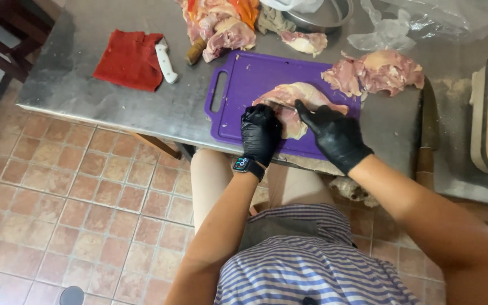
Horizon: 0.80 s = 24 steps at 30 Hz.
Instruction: Trimming and deboning raw chicken pieces on a purple cutting board using a knife.
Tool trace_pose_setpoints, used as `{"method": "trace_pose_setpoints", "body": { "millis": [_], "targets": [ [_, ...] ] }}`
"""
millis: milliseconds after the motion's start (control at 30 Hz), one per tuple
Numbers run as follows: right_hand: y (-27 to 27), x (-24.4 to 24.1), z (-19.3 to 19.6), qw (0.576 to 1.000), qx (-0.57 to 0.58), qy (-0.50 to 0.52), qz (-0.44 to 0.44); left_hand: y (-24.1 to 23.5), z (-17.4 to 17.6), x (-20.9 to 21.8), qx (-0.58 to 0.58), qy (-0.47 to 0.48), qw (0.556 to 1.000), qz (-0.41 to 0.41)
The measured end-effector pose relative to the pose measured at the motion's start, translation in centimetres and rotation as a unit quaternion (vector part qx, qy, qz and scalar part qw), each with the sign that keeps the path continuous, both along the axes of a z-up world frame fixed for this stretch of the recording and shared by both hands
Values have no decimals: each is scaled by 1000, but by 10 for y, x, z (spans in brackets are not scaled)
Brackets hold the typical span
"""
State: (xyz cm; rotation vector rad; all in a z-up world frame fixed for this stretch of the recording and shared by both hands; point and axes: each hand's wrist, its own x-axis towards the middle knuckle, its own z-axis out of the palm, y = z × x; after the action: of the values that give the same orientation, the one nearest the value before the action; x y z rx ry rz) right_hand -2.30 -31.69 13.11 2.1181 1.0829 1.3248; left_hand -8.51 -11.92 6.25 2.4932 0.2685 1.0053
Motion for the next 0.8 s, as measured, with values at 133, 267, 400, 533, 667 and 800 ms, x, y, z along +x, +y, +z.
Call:
{"method": "trace_pose_setpoints", "body": {
  "millis": [133, 267, 400, 533, 667, 800],
  "targets": [
    [4, -1, 17, 997, -14, 72, 32, 0, 2, 2, -8, -15, 1000, 1],
    [32, 0, 25, 996, -7, 69, 50, 0, 13, -2, -27, -15, 999, -16],
    [10, 22, 18, 986, -32, 132, 98, 2, 4, 3, -22, -18, 1000, -8],
    [-10, 16, 49, 985, -65, 142, 79, 1, 6, 5, -28, -29, 999, 0],
    [16, 39, 24, 985, -55, 121, 111, 3, 2, 8, -5, -32, 999, 8],
    [23, 54, 42, 973, -61, 130, 179, 10, 1, 10, 5, -9, 1000, 6]
  ]
}}
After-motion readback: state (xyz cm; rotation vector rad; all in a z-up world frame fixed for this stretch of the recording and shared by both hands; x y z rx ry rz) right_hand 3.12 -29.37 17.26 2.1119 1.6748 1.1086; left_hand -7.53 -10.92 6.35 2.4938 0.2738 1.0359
